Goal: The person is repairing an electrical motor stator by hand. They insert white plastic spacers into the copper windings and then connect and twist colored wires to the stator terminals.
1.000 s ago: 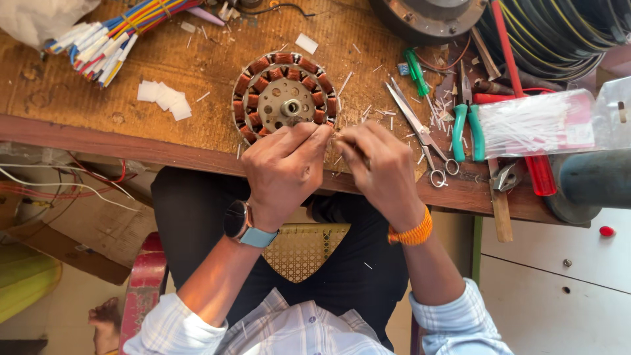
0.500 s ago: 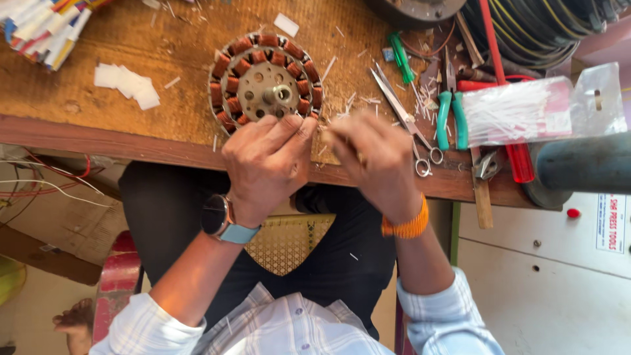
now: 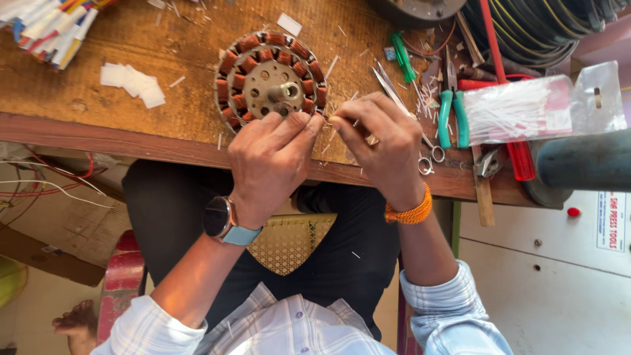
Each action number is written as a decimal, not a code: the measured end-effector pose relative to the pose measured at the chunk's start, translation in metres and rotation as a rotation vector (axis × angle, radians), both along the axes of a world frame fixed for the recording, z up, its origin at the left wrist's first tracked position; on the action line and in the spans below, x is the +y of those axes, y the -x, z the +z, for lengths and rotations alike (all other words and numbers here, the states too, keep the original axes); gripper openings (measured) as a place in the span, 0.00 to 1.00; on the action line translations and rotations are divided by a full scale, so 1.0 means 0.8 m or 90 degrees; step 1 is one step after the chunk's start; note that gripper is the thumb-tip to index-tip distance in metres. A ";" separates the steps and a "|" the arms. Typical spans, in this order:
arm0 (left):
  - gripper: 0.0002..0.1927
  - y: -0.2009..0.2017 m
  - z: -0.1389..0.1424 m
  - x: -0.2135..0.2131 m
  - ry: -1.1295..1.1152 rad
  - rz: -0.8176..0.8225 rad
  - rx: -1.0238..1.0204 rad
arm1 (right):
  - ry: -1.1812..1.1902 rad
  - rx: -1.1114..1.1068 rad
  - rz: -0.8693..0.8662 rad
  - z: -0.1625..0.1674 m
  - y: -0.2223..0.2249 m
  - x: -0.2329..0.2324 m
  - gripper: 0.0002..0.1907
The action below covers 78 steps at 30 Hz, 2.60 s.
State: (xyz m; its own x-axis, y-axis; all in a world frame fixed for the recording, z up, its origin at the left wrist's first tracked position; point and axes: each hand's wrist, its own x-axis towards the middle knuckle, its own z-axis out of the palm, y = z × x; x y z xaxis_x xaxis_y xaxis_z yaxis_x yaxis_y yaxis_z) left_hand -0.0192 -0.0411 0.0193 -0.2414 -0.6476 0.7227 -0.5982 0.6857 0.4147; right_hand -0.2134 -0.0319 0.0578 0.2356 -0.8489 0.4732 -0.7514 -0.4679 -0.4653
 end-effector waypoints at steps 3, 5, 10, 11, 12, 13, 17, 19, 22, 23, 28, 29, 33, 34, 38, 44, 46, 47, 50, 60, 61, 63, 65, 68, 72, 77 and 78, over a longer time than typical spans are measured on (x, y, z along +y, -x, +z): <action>0.13 -0.001 0.003 0.001 -0.009 0.005 0.001 | -0.031 -0.017 0.010 0.004 0.003 -0.017 0.05; 0.13 -0.001 0.004 0.000 -0.016 0.004 0.011 | -0.046 -0.021 0.014 0.005 0.003 -0.022 0.06; 0.11 0.002 0.009 0.000 -0.036 0.022 0.061 | -0.069 -0.062 -0.001 -0.001 -0.001 -0.030 0.05; 0.11 0.003 0.010 0.001 -0.036 0.026 0.071 | -0.074 -0.070 -0.007 -0.002 -0.004 -0.029 0.05; 0.11 0.004 0.010 0.001 -0.043 0.031 0.084 | -0.078 -0.072 -0.011 -0.004 -0.006 -0.026 0.04; 0.10 0.004 0.010 0.001 -0.049 0.037 0.098 | -0.082 -0.074 -0.014 -0.006 -0.009 -0.020 0.04; 0.13 0.004 0.009 -0.002 -0.053 0.037 0.118 | -0.116 -0.060 0.020 -0.006 -0.012 0.010 0.03; 0.12 0.003 0.008 -0.002 -0.036 0.026 0.107 | -0.044 -0.046 0.054 -0.003 -0.008 0.012 0.03; 0.12 0.001 0.008 0.001 -0.021 0.001 0.091 | -0.013 -0.046 0.047 0.000 -0.004 -0.002 0.04; 0.12 0.001 0.008 0.001 -0.011 -0.010 0.088 | -0.009 -0.047 0.036 0.001 -0.005 -0.008 0.05; 0.12 -0.001 0.006 0.000 -0.026 -0.015 0.097 | -0.030 -0.003 0.042 0.005 -0.016 0.000 0.05; 0.13 -0.001 0.006 0.001 -0.028 -0.013 0.094 | -0.035 -0.004 0.054 0.007 -0.015 0.004 0.05; 0.13 0.000 0.005 0.003 -0.027 -0.025 0.089 | -0.035 -0.033 0.085 0.012 -0.004 0.002 0.05; 0.13 -0.001 0.005 0.003 -0.024 -0.023 0.091 | -0.040 -0.044 0.072 0.011 -0.003 -0.005 0.05; 0.12 -0.002 0.005 0.002 -0.030 -0.024 0.096 | 0.012 -0.007 0.095 0.011 -0.012 -0.010 0.07; 0.13 -0.001 0.003 0.003 -0.018 -0.034 0.090 | -0.041 0.014 0.116 0.028 -0.006 0.008 0.06; 0.13 -0.001 0.003 0.004 -0.004 -0.034 0.077 | -0.055 -0.009 0.118 0.024 0.000 -0.007 0.06; 0.13 -0.001 0.004 0.003 0.005 -0.031 0.070 | -0.059 -0.020 0.121 0.020 0.002 -0.015 0.06; 0.12 0.000 0.006 0.001 -0.001 -0.022 0.084 | -0.053 -0.048 0.131 0.009 0.005 -0.030 0.06; 0.10 0.002 0.008 0.001 -0.045 -0.026 0.108 | -0.097 -0.087 0.059 0.011 0.000 -0.032 0.07; 0.10 0.002 0.008 0.001 -0.043 -0.027 0.108 | -0.096 -0.083 0.054 0.008 0.000 -0.031 0.07; 0.10 0.002 0.008 0.001 -0.043 -0.028 0.108 | -0.101 -0.084 0.046 0.000 0.001 -0.028 0.07; 0.10 0.002 0.007 0.001 -0.048 -0.033 0.108 | -0.112 -0.095 0.034 -0.007 0.001 -0.023 0.06; 0.10 0.004 0.005 0.002 -0.066 -0.023 0.111 | -0.076 -0.075 0.034 -0.013 0.000 -0.013 0.06; 0.10 0.007 0.001 0.002 -0.056 -0.009 0.116 | -0.080 -0.067 0.080 -0.004 -0.001 0.008 0.05; 0.12 0.007 -0.004 0.003 -0.024 -0.020 0.082 | -0.004 -0.025 0.135 0.011 0.008 0.003 0.06; 0.13 0.007 -0.004 0.004 -0.023 -0.021 0.079 | -0.031 -0.038 0.112 0.011 0.008 -0.006 0.05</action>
State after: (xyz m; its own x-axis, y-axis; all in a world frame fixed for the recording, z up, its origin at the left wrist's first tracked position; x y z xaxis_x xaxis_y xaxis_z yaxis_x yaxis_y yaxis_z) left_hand -0.0251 -0.0381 0.0163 -0.1730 -0.6672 0.7245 -0.5177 0.6874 0.5094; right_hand -0.2197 -0.0364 0.0663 0.3548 -0.8194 0.4502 -0.6309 -0.5653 -0.5314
